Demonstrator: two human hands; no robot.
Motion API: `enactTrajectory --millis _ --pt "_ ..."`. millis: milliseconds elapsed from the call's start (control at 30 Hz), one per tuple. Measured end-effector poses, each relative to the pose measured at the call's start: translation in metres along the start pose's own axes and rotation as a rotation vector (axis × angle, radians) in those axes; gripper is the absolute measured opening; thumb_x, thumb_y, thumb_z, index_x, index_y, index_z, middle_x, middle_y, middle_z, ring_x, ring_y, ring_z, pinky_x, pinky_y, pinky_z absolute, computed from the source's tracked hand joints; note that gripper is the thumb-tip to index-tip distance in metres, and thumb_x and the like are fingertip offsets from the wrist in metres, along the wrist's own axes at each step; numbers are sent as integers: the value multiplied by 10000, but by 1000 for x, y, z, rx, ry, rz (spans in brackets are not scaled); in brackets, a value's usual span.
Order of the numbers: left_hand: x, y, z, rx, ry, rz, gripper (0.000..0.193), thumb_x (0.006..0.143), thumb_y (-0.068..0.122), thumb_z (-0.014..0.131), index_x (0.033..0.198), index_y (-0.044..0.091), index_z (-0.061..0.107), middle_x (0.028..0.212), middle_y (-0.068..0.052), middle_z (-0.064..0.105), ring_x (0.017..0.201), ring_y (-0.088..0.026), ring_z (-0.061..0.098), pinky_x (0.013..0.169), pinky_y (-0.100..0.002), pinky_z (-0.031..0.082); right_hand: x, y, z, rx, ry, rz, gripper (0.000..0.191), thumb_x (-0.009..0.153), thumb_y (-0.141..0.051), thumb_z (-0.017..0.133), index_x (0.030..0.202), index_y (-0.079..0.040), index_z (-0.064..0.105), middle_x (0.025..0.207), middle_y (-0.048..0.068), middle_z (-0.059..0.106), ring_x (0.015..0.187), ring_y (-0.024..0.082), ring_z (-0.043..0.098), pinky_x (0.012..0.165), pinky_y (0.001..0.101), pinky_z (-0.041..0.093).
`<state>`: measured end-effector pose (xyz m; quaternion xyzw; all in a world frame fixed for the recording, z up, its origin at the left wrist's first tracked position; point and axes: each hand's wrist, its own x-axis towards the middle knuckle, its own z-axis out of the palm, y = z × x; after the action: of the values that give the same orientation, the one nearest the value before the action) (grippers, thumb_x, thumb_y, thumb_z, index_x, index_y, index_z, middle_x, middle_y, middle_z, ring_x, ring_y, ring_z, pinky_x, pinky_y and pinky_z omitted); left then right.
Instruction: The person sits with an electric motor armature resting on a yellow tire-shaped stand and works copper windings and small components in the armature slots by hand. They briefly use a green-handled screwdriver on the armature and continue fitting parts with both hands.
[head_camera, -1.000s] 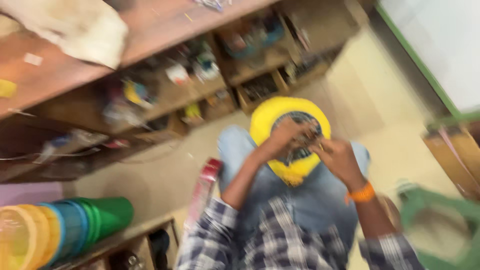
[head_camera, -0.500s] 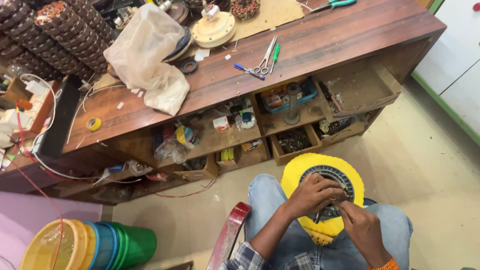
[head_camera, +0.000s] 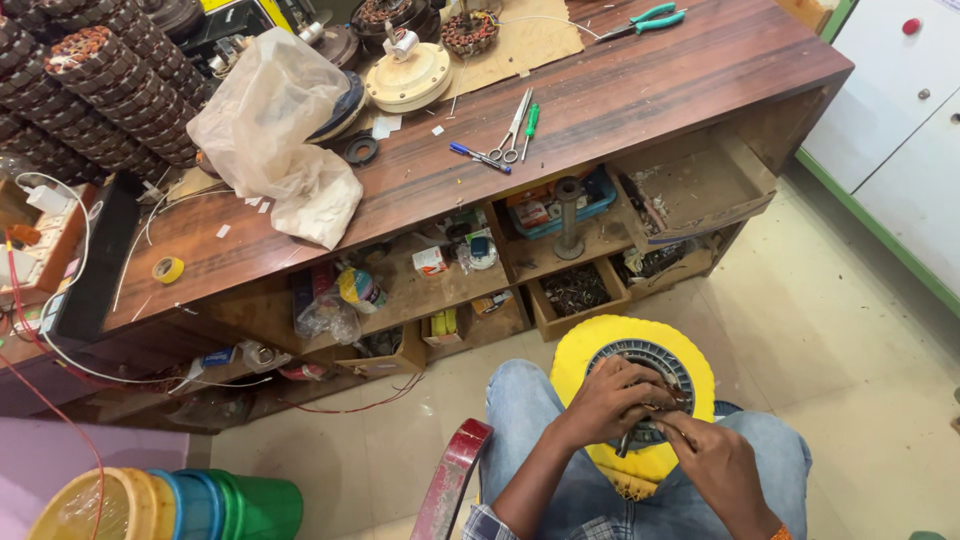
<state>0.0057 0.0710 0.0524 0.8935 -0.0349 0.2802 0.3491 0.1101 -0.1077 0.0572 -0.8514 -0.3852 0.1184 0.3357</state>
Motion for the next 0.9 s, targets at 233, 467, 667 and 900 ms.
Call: enactTrajectory --millis 233,467,667,900 --pt "3 0 -3 -42 -19 -8 372 881 82 749 1228 201 682 1271 66 669 1065 -210 562 1007 -374 444 0 -2 -2 1 36 -53 188 832 -235 741 1000 -169 796 866 98 769 745 296 739 640 373 572" --pt "2 -1 -5 -51 -19 3 391 861 65 760 1229 168 676 1274 27 664 1100 -223 566 1026 -384 441 1 -2 -1 4 8 -17 184 841 -225 735 1006 -161 787 855 91 776 739 292 744 640 375 571" --pt "3 -3 -8 -97 -35 8 461 827 43 750 1260 169 654 1289 6 659 1156 -245 584 1063 -399 435 2 -9 -5 24 -4 -1 188 841 -233 739 1009 -166 792 825 103 766 717 299 740 617 378 561" --pt "7 -2 -17 -214 -117 -52 554 822 28 759 1344 163 632 1265 8 687 1085 -238 594 1060 -380 457 2 -14 -8 7 -28 22 180 839 -240 744 995 -173 803 841 102 771 744 306 740 628 380 562"
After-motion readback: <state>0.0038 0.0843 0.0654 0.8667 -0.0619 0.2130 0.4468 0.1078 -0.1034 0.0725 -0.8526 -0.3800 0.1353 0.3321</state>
